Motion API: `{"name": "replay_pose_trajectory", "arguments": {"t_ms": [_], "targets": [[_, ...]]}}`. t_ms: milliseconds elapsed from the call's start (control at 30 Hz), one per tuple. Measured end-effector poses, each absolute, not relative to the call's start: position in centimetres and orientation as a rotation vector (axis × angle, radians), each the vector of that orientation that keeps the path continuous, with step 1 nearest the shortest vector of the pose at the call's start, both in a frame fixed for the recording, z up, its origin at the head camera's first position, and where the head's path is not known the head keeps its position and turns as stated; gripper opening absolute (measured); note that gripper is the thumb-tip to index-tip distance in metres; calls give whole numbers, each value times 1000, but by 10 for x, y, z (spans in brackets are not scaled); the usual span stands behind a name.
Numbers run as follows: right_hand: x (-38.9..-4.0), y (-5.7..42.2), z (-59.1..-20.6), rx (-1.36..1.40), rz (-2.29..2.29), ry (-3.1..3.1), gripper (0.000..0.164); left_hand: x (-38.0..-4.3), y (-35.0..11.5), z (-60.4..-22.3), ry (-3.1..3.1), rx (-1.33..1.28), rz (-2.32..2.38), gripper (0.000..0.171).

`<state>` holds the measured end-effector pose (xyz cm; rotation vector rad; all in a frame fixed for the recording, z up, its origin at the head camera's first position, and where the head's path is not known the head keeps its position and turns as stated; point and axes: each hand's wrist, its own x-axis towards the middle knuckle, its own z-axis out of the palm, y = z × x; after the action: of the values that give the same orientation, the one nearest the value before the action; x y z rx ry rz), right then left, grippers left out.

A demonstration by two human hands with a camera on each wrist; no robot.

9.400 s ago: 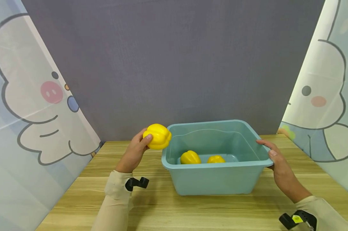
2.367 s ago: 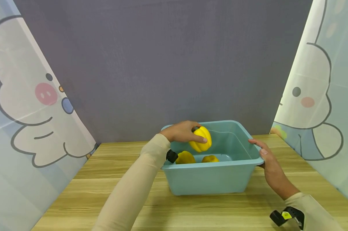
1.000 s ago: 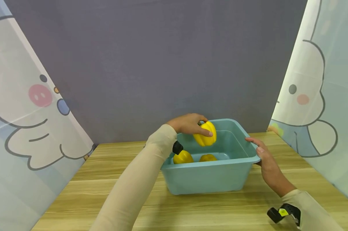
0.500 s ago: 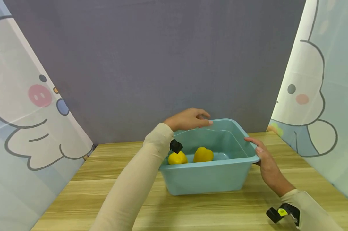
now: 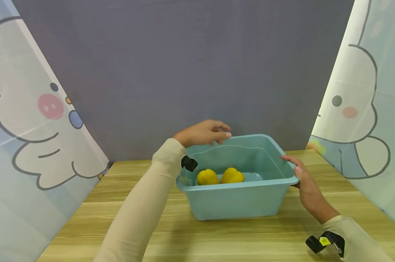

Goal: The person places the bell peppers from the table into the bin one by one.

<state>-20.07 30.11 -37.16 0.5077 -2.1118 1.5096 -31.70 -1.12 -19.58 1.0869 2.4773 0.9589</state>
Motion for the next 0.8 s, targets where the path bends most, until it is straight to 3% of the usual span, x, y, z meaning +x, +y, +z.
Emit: {"name": "replay_pose_trajectory", "arguments": {"t_ms": [800], "targets": [[-200,303,-371,529,1478,-2136,52,-312,-39,-208,2542,1098,972,43]]}}
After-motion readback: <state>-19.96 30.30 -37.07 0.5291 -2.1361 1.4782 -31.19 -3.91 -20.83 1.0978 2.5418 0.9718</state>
